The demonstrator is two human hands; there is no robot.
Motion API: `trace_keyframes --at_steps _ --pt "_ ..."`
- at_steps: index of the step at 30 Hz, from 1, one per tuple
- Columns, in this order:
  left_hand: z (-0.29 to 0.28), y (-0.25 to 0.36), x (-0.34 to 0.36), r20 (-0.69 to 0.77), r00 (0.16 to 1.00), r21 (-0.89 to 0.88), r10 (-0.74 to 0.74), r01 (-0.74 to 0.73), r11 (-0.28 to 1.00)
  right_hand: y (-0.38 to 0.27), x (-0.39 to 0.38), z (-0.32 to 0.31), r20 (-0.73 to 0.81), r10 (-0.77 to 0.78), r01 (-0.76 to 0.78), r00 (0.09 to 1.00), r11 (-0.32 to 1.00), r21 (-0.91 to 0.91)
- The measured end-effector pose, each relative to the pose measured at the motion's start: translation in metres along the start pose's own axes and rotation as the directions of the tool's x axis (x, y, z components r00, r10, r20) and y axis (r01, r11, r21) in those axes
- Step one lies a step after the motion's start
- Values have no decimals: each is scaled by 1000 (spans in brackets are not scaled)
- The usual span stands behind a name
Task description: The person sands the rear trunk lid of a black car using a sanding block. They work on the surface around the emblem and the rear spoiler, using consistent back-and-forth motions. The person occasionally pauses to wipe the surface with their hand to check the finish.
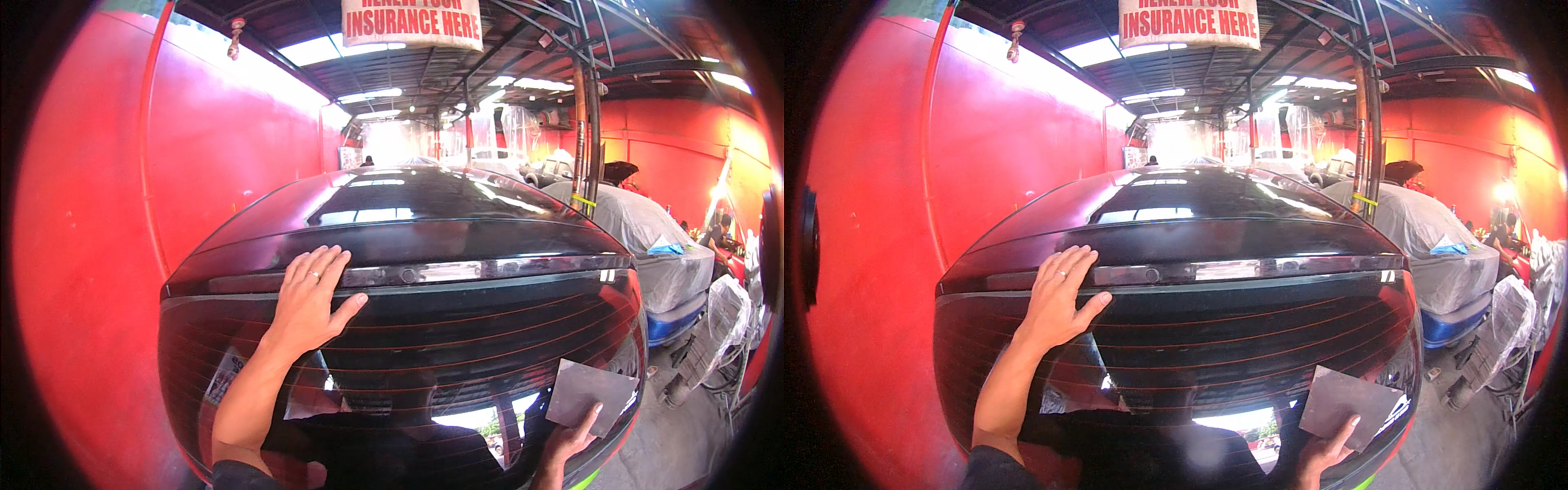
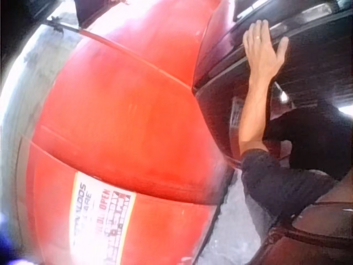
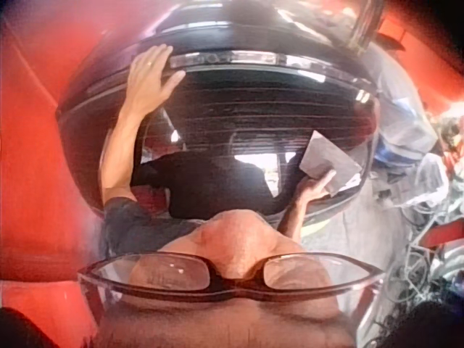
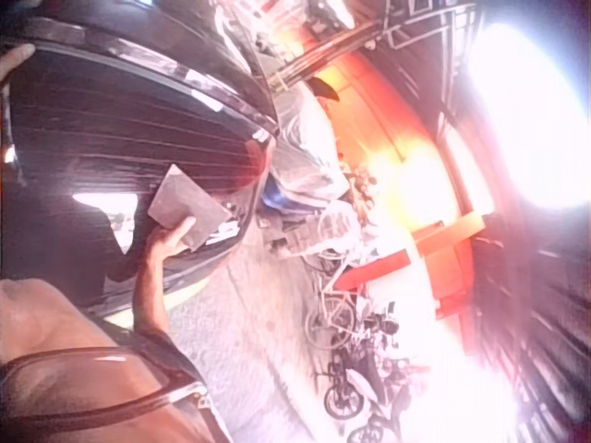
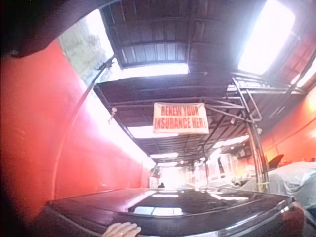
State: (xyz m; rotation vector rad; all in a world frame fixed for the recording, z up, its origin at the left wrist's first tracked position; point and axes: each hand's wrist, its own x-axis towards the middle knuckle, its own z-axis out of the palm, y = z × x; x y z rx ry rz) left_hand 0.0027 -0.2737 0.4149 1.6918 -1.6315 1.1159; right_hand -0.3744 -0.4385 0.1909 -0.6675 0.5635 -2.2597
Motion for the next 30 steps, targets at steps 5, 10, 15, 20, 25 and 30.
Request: trace_keyframes --at_steps 5,10,15,20,25,30 --pt "0 3 -3 9 1000 -5 23 -23 1000 -6 -2 9 -44 -38 36 998 998 -43" --pt "1 19 -4 66 992 -21 109 -108 994 44 22 -44 31 -154 156 988 982 -102" --pt "-5 22 -15 142 976 -71 167 -159 985 57 46 -52 -20 64 -62 998 996 59" --pt "7 25 -13 176 966 -103 191 -175 979 24 29 -38 155 -157 188 975 959 -210" --pt "-2 21 -20 142 974 -62 179 -172 983 82 65 -90 448 -467 639 762 430 -638" --pt "1 22 -15 211 927 -151 310 -282 948 48 25 -55 360 -376 514 854 502 -695"
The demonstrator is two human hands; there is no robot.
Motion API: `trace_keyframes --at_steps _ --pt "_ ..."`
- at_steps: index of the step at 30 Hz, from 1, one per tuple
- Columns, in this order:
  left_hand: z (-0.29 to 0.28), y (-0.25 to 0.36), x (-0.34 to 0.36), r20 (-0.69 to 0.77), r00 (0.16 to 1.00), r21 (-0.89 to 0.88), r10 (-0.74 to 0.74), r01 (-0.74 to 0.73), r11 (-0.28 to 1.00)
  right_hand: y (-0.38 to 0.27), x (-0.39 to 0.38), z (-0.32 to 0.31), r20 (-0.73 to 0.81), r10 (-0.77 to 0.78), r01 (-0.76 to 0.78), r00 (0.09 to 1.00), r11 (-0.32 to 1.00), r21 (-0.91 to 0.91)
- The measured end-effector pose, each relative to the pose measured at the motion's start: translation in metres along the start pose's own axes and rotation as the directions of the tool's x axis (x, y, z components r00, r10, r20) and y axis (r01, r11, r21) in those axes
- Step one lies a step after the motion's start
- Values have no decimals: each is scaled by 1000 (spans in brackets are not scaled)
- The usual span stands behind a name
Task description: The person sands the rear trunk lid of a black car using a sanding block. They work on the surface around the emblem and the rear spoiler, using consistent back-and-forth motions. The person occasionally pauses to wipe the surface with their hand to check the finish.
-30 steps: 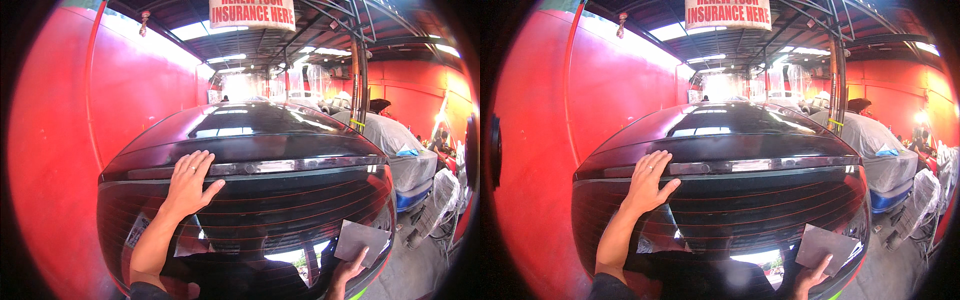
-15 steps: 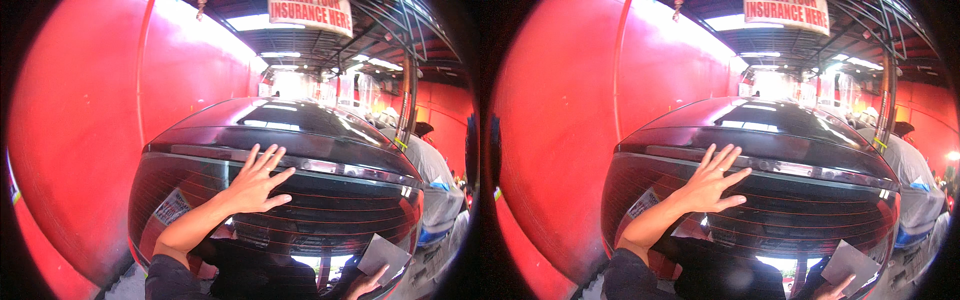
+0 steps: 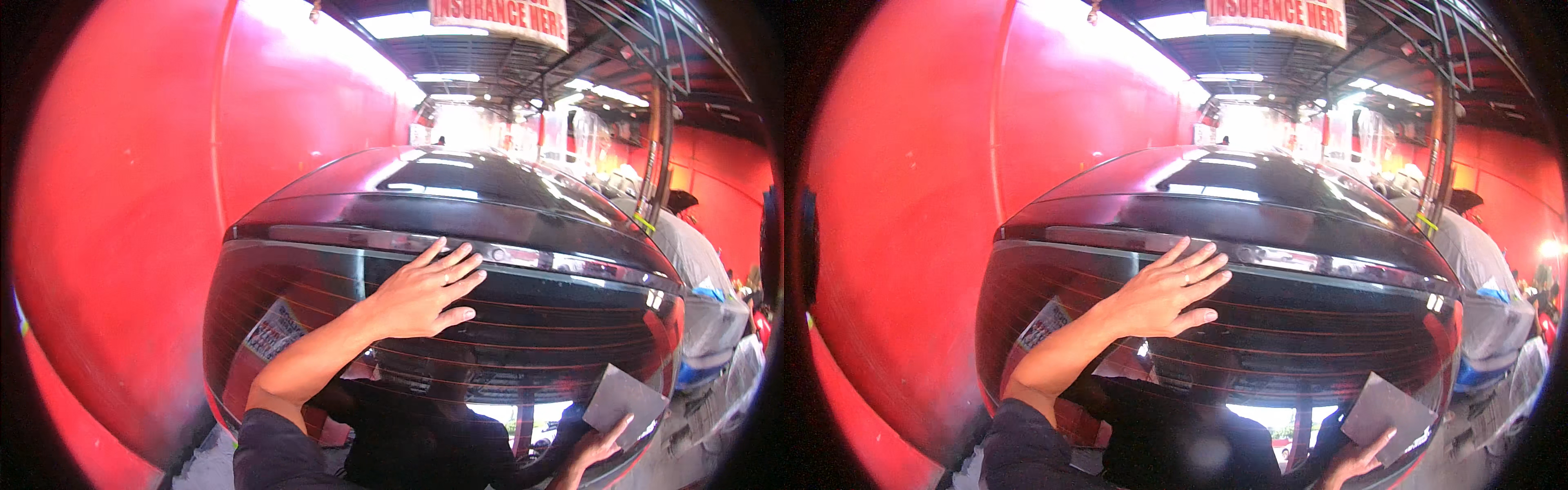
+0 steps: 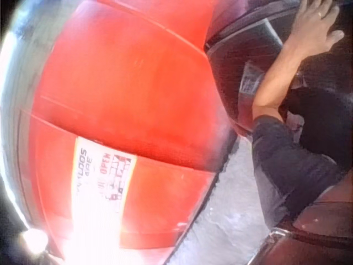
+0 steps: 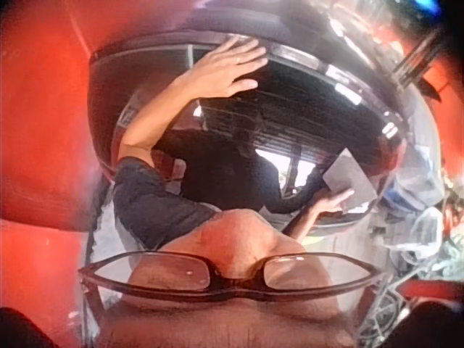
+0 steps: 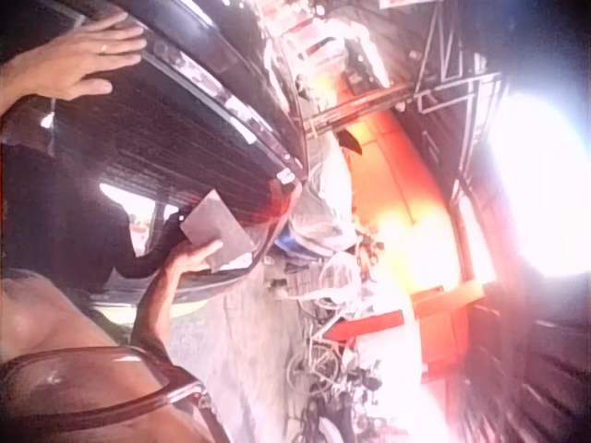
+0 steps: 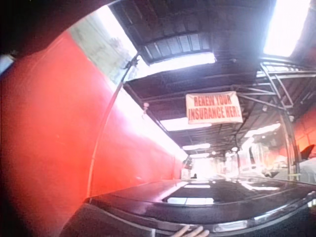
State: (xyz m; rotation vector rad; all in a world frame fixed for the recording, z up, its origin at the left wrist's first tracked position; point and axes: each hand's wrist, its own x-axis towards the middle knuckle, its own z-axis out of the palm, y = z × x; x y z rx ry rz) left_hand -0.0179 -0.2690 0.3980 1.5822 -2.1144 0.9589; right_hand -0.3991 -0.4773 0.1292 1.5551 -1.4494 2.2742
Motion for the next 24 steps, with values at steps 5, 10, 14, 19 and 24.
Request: trace_keyframes --at_steps 5,10,14,19,24 --pt "1 0 3 16 1000 -1 18 -18 1000 -16 9 -3 83 419 -385 904 716 582" --pt "-1 -1 0 -31 999 19 45 -44 999 -76 19 -2 112 582 -395 806 387 833" --pt "-2 -2 0 -68 996 -7 59 -60 998 -79 20 -13 152 585 -395 797 314 863" --pt "-2 0 0 -161 982 42 98 -92 995 -83 -21 -52 332 590 -438 736 41 898" --pt "11 -4 -13 -187 978 18 92 -91 996 -104 -98 -85 468 517 -536 717 -21 844"
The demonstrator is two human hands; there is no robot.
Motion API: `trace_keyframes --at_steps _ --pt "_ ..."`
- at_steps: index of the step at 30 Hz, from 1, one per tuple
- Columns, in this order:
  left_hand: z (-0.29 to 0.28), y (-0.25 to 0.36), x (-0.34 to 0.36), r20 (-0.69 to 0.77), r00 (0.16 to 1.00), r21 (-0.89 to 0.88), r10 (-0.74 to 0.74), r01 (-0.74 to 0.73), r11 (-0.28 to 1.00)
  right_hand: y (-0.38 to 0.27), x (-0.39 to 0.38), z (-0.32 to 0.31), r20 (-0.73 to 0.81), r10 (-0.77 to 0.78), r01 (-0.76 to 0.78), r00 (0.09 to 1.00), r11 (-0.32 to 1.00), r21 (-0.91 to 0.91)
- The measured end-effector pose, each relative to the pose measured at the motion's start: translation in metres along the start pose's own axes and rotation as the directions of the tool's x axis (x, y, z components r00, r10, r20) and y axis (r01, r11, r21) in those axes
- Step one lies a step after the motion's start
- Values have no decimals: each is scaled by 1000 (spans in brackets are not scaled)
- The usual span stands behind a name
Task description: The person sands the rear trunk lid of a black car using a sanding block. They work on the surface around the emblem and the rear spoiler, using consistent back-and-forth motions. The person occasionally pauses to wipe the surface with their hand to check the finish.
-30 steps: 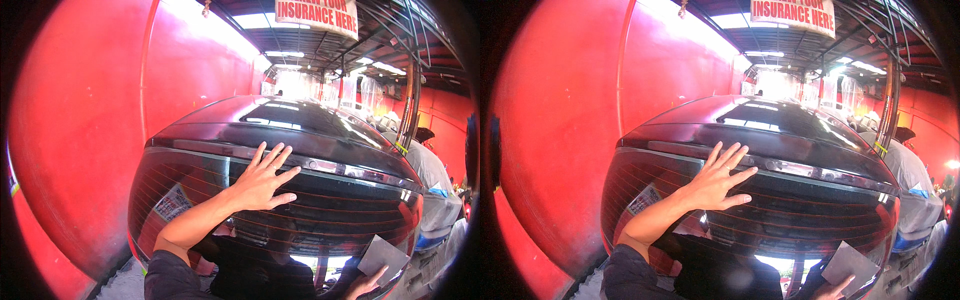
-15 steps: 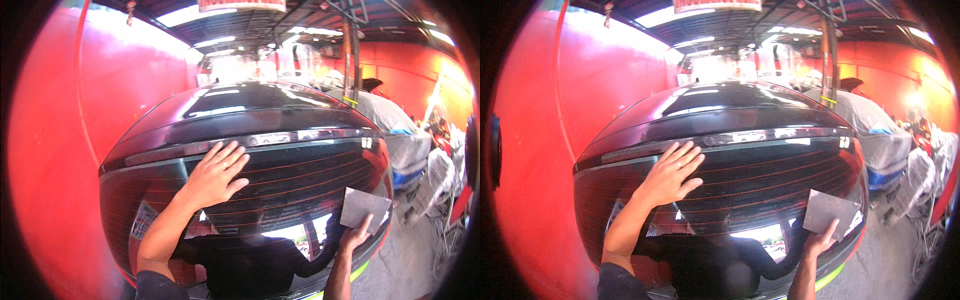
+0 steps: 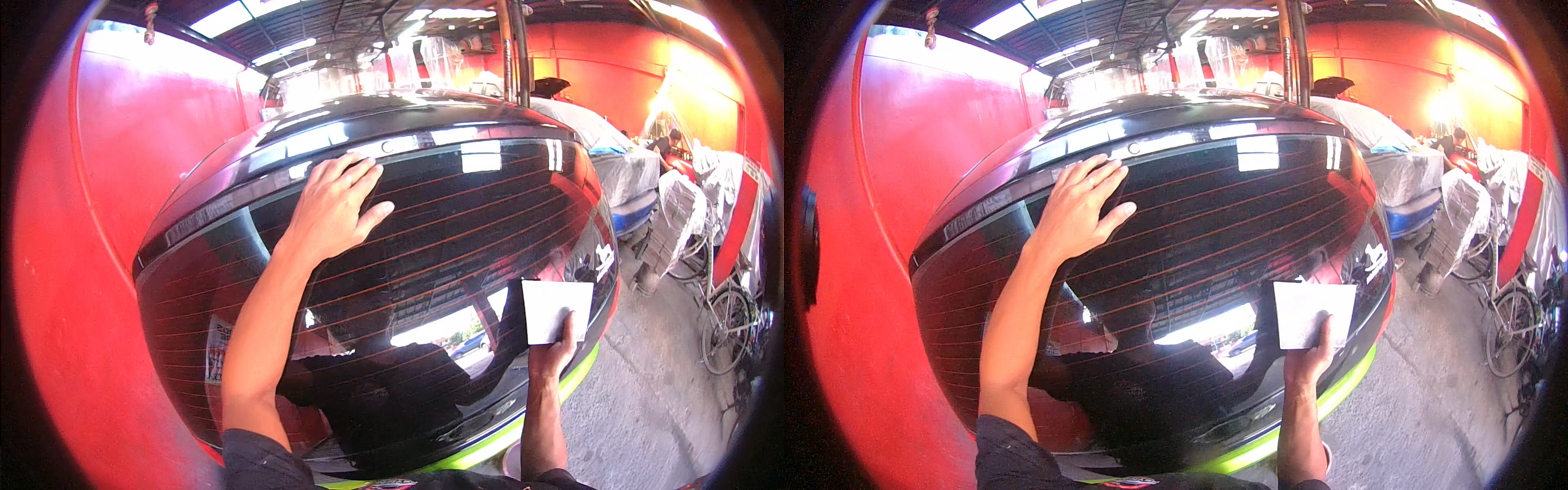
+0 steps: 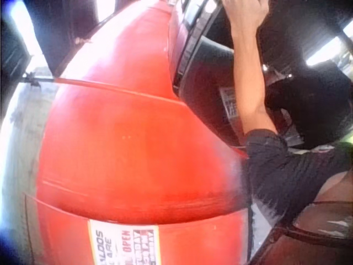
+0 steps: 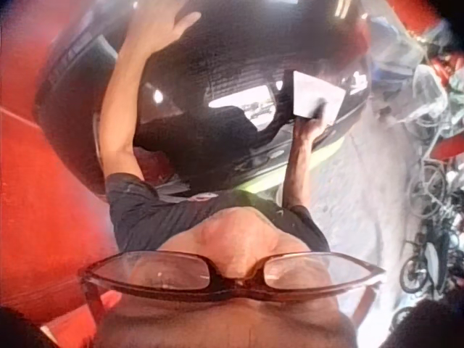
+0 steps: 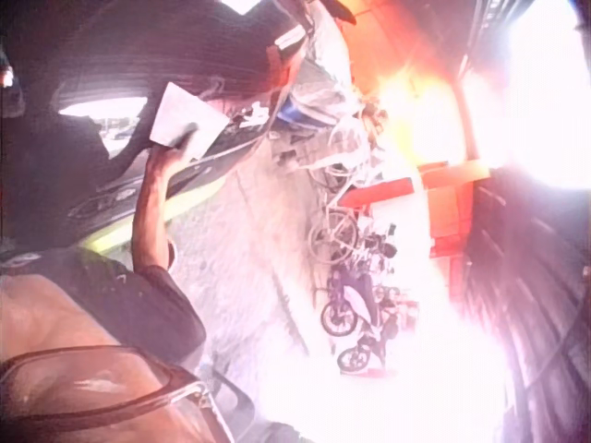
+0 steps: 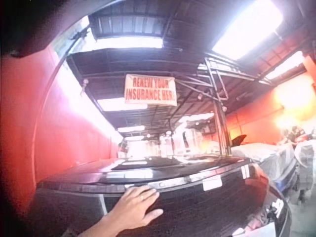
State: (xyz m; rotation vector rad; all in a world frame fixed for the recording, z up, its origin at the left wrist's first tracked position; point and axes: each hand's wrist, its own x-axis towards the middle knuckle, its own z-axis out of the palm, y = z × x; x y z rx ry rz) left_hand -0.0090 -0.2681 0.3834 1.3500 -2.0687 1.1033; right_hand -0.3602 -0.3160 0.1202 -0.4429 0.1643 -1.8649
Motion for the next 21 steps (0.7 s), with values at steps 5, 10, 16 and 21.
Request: trace_keyframes --at_steps 5,10,16,21 --pt "0 -5 -5 3 999 44 -48 47 998 11 -58 -10 -30 82 -85 996 990 -117" --pt "3 -8 -11 23 994 64 -109 107 992 -6 -156 -20 17 230 -214 973 929 -301" --pt "3 -1 -5 47 972 85 -231 227 970 -41 -243 -81 -120 245 -273 962 827 -491" --pt "8 -1 -9 17 960 133 -279 274 952 -49 -293 -96 -159 233 -281 959 834 -476"
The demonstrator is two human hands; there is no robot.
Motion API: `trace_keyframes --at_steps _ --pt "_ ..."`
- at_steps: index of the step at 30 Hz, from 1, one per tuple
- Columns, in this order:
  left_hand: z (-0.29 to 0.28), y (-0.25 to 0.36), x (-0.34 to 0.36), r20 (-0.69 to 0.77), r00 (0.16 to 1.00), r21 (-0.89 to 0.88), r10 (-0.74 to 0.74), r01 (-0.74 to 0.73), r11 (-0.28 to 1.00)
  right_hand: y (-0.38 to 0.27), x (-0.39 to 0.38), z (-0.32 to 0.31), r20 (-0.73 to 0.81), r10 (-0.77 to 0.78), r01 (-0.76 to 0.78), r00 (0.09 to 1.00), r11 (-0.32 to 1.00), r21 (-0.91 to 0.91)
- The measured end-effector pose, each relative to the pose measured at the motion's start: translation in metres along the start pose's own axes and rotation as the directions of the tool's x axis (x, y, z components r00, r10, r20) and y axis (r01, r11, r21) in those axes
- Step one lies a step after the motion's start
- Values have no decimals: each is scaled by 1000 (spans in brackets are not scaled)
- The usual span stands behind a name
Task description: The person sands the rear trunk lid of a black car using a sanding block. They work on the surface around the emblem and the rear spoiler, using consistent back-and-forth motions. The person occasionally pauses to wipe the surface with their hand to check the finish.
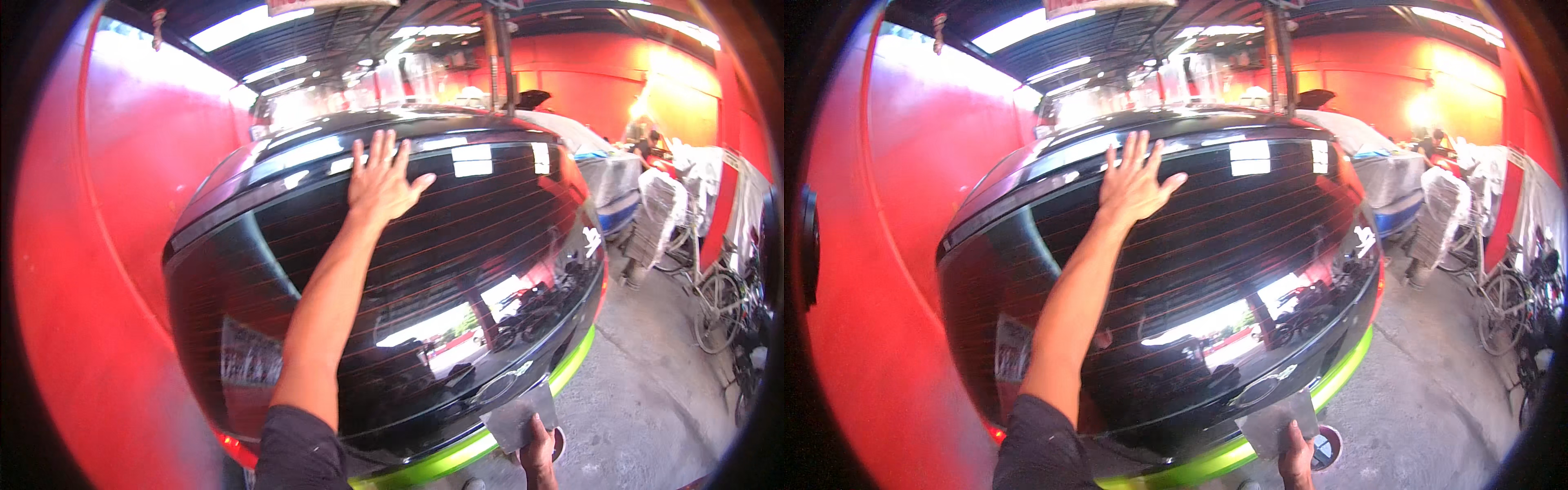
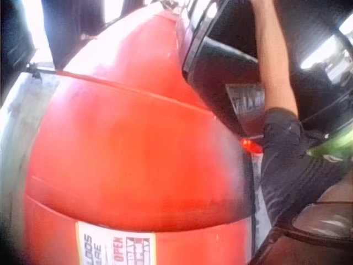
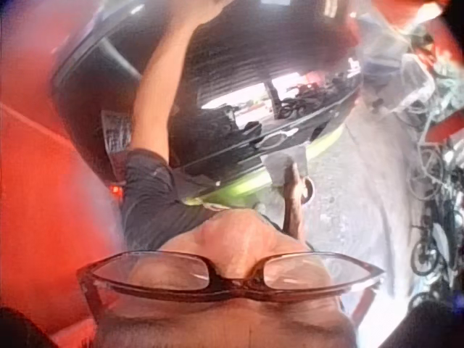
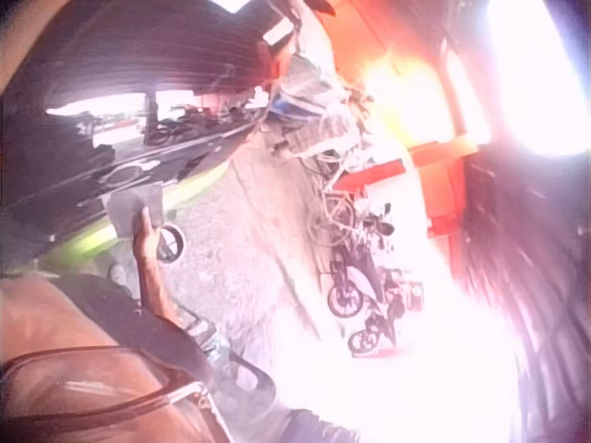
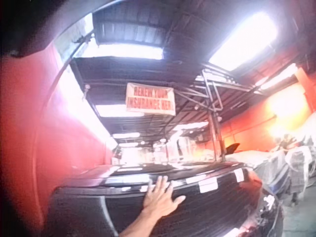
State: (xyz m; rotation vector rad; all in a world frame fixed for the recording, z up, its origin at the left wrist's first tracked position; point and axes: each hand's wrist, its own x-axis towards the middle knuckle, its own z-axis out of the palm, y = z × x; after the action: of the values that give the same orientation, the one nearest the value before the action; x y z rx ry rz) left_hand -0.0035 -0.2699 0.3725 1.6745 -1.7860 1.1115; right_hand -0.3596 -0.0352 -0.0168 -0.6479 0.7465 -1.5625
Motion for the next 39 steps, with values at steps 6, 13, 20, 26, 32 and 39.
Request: trace_keyframes --at_steps 6,13,20,26,32,39 --pt "-27 -14 -51 99 986 36 -133 130 991 24 -36 23 90 108 -112 990 993 45" --pt "-104 -141 -183 81 862 173 -500 482 859 21 -57 39 186 288 -289 939 957 -24" --pt "-114 -217 -310 -83 755 153 -651 655 740 43 -78 41 234 397 -373 888 917 -141" --pt "-107 -226 -351 -148 737 169 -660 676 717 59 -116 77 368 481 -402 795 874 -274" --pt "-95 -230 -354 -117 757 176 -642 652 737 61 -124 66 442 433 -247 786 875 -417" --pt "-93 -240 -353 -132 753 151 -644 658 738 54 -133 33 387 428 -202 816 840 -503"
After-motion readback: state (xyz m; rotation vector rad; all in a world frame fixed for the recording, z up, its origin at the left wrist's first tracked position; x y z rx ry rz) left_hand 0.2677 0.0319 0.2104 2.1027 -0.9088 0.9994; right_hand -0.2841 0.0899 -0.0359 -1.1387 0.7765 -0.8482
